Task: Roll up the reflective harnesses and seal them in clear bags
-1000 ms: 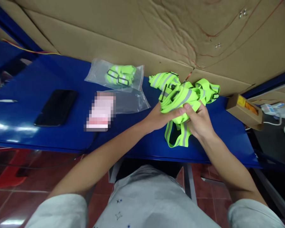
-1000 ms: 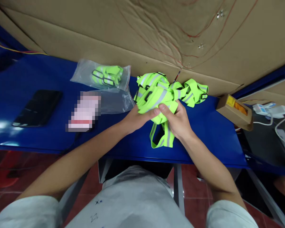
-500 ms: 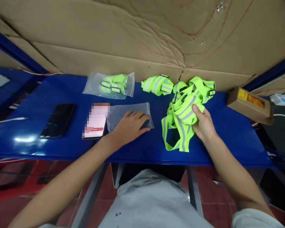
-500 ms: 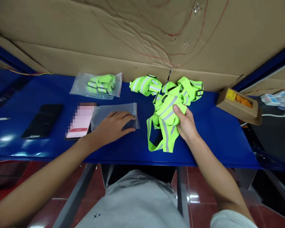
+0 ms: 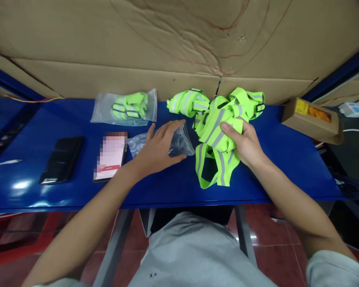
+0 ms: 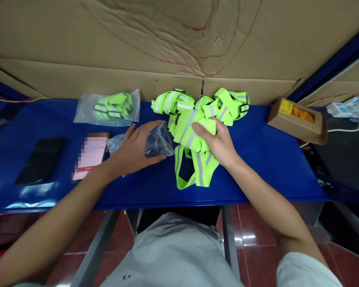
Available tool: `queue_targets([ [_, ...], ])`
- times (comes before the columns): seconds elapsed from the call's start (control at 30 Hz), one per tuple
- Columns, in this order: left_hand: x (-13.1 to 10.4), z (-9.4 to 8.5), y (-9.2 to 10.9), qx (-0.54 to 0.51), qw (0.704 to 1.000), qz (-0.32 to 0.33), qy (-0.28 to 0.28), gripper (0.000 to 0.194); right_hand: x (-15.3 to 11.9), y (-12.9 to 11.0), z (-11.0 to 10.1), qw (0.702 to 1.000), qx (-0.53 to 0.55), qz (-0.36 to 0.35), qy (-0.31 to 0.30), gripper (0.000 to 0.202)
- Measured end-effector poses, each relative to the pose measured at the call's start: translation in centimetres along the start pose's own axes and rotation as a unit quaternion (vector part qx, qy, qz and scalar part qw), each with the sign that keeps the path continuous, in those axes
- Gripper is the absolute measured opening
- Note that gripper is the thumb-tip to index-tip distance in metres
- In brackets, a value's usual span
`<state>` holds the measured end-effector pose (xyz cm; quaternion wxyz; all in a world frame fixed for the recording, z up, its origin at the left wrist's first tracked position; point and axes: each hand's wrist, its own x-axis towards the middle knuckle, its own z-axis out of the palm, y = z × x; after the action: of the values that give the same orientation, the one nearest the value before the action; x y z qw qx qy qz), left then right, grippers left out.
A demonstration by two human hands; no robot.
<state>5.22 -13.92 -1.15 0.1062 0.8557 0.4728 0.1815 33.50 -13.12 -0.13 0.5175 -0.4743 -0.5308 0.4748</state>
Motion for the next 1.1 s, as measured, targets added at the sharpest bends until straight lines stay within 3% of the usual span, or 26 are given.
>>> queue_targets([
  [0.17,-0.3,-2.0,0.1,0.013,0.994,0.059,0.087,0.092,1.2,-1.8,1.2,0.994,-0.055,-0.003,-0.095,0.036],
  [0.27,-0.5,-2.9,0.6,-0.008,0.993,0.09,0.08,0.091,1.0,-2.4,1.6,0.984,-0.094,-0.005,-0.152,0.037],
  [0.37,-0.3,-2.3,0.9,-0.048,0.992,0.109,0.048,0.102,0.8,-2.9,1.9,0.978,-0.111,-0.027,-0.177,0.036],
  [0.5,0.8,0.3,0.7,-0.069,0.989,0.115,0.064,0.118,0.8,-3.1,2.7,0.97,-0.173,-0.062,-0.159,0.039],
  [0.6,1.6,1.9,0.7,-0.019,0.991,0.084,0.099,0.11,0.8,-2.4,3.3,0.959,-0.25,-0.073,-0.111,0.043],
  [0.7,1.7,2.8,1.1,0.023,0.991,0.067,0.112,0.103,0.8,-1.3,3.8,0.967,-0.23,-0.077,-0.074,0.046],
  [0.83,2.0,2.6,1.5,0.009,0.991,0.068,0.111,0.106,0.5,-0.5,4.0,0.977,-0.171,-0.089,-0.087,0.048],
  [1.0,3.1,1.4,1.3,-0.116,0.988,0.099,0.03,0.139,-0.3,-0.8,3.9,0.967,-0.219,-0.105,-0.07,0.028],
  [1.1,3.3,1.8,2.0,-0.133,0.986,0.082,0.055,0.134,-0.7,-0.8,4.1,0.955,-0.259,-0.139,-0.032,0.021],
])
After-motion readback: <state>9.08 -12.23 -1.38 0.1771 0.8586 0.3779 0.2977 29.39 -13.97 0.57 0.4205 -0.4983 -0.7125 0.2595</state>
